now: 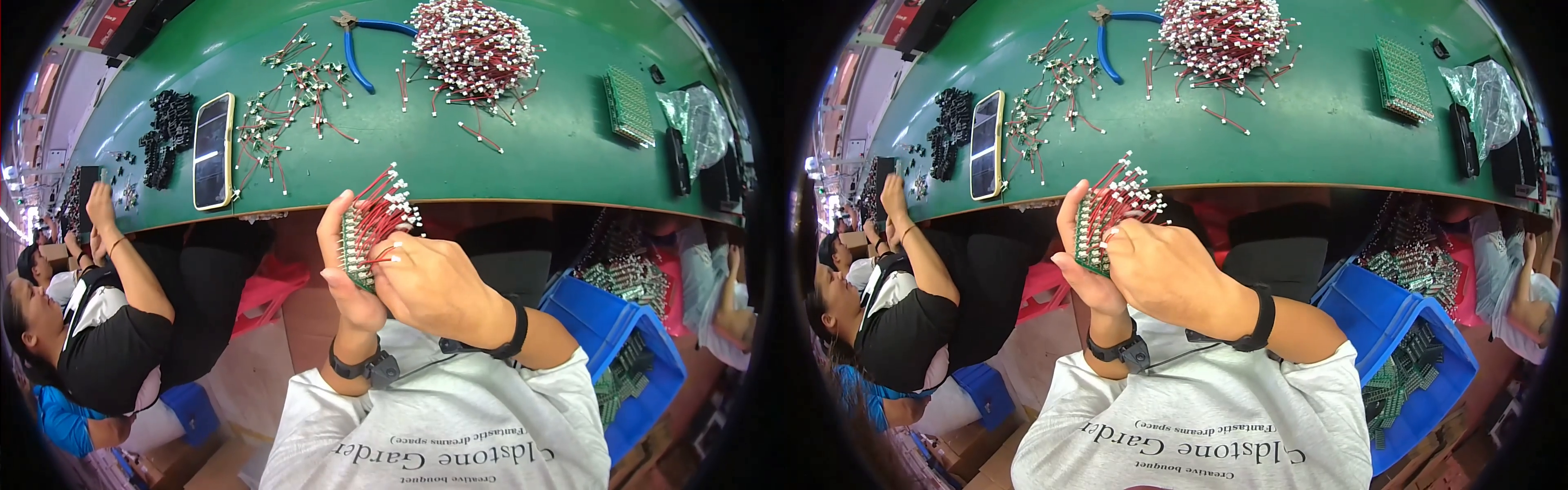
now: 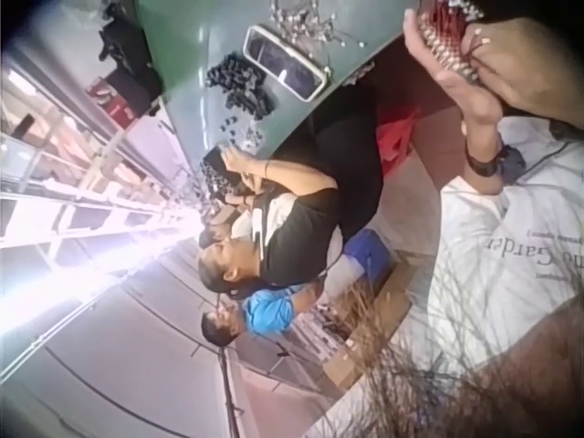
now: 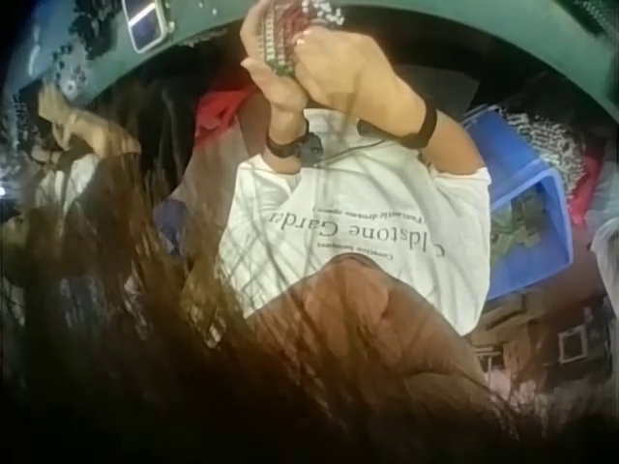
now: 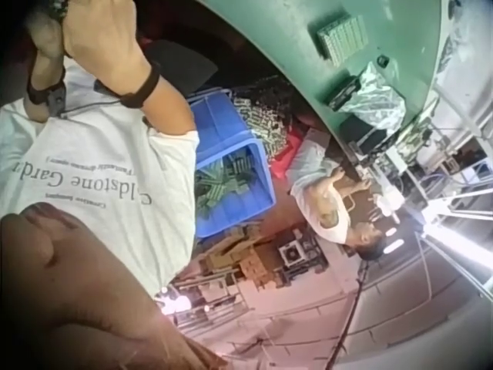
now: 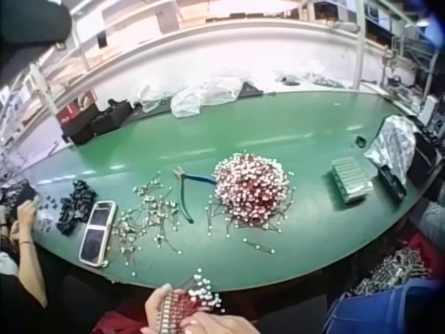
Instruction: Manually inserting electronic components into a printed circuit board on an assembly line.
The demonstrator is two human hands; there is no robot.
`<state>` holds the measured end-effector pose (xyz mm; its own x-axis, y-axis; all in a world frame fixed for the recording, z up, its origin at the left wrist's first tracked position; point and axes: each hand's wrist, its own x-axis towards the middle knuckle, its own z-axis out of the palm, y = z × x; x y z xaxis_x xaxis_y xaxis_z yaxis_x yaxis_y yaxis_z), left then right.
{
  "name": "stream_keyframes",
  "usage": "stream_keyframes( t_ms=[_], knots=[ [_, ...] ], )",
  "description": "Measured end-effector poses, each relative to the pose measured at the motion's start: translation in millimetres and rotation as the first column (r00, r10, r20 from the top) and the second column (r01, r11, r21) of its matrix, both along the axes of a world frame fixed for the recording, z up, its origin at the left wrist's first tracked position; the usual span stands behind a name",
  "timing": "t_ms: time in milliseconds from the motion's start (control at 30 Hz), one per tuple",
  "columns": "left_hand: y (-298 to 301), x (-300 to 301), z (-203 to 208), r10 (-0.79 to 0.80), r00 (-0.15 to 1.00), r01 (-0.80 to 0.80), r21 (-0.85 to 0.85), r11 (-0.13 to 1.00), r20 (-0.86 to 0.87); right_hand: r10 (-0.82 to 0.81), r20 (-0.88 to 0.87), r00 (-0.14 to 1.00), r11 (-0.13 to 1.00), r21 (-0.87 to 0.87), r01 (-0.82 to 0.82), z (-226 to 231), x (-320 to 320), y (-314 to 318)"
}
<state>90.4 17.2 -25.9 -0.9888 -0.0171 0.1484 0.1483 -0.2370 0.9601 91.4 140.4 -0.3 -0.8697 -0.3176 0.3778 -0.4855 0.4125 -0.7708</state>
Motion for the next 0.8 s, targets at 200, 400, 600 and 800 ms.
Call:
stream_keyframes(
  t_ms=[200,400,600,800],
  knots=[
    [1,2,1,0.081,0.997,-0.081,0.014,0.997,0.02,-0.068,-0.11,0.992,0.998,0.003,0.069,-3,-2,-1],
    [-7,1,-12,0.054,0.998,-0.057,0.092,0.994,0.036,-0.094,-0.029,0.995,0.99,-0.104,0.09,-15,-9,-10],
    [-11,6,-11,0.02,0.999,-0.025,0.106,0.994,0.044,0.034,0.041,0.999,0.996,-0.089,-0.031,-7,-13,-5],
    [-8,3,-4,0.04,0.998,-0.045,0.096,0.994,0.052,0.026,0.066,0.997,0.993,-0.118,-0.018,-5,-15,-5]
  ],
)
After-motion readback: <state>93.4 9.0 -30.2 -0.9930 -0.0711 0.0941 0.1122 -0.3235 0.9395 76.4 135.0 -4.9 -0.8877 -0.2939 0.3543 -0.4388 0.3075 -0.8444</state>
